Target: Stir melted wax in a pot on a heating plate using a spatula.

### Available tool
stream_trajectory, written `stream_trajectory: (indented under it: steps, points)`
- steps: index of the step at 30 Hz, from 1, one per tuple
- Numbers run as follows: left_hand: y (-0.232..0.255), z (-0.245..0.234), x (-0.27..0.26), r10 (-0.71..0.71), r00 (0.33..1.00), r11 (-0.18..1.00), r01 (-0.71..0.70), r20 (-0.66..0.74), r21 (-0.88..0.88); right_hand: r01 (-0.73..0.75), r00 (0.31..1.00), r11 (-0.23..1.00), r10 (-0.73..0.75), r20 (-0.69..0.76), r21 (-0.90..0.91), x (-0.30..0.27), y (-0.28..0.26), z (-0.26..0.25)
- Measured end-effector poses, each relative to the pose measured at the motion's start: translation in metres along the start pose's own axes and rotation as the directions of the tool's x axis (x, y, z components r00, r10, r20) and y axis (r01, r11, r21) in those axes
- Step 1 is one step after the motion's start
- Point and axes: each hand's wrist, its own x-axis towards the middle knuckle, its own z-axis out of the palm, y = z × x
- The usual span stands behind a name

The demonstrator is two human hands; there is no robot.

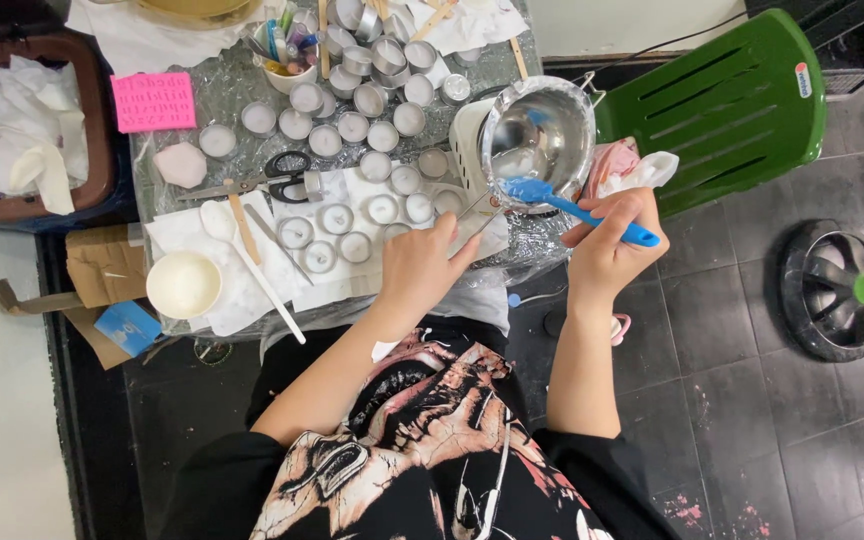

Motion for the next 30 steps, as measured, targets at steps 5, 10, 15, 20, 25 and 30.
stream_trajectory:
  steps: [5, 10, 15, 20, 25, 30]
  points:
    - [-0.003, 0.001, 0.0, -0.002, 1.0, 1.0, 0.002, 0.004, -0.011, 0.042, 0.998, 0.999, -0.043, -0.038, -0.032, -0.005, 0.002, 0.008]
    - [-0.007, 0.004, 0.001, 0.005, 1.0, 1.0, -0.005, 0.017, -0.021, 0.072, 0.994, 0.996, -0.075, -0.078, -0.046, -0.016, 0.01, 0.013]
    - [-0.009, 0.001, 0.005, 0.003, 0.999, 0.999, -0.001, 0.045, -0.033, 0.02, 0.994, 0.999, -0.017, -0.11, 0.026, -0.02, 0.008, 0.024]
    - [-0.008, 0.002, 0.006, -0.004, 0.999, 1.0, 0.005, 0.052, -0.011, 0.181, 0.976, 0.973, -0.196, -0.099, -0.145, -0.027, 0.011, 0.037]
    - [-0.011, 0.001, 0.008, -0.024, 0.997, 0.999, 0.02, 0.078, 0.046, 0.087, 0.99, 0.996, -0.088, -0.113, -0.014, -0.023, 0.005, 0.04]
    - [-0.02, -0.001, 0.009, -0.037, 0.995, 0.999, 0.035, 0.091, 0.02, 0.013, 0.976, 0.983, 0.026, -0.215, 0.18, -0.019, 0.025, 0.037]
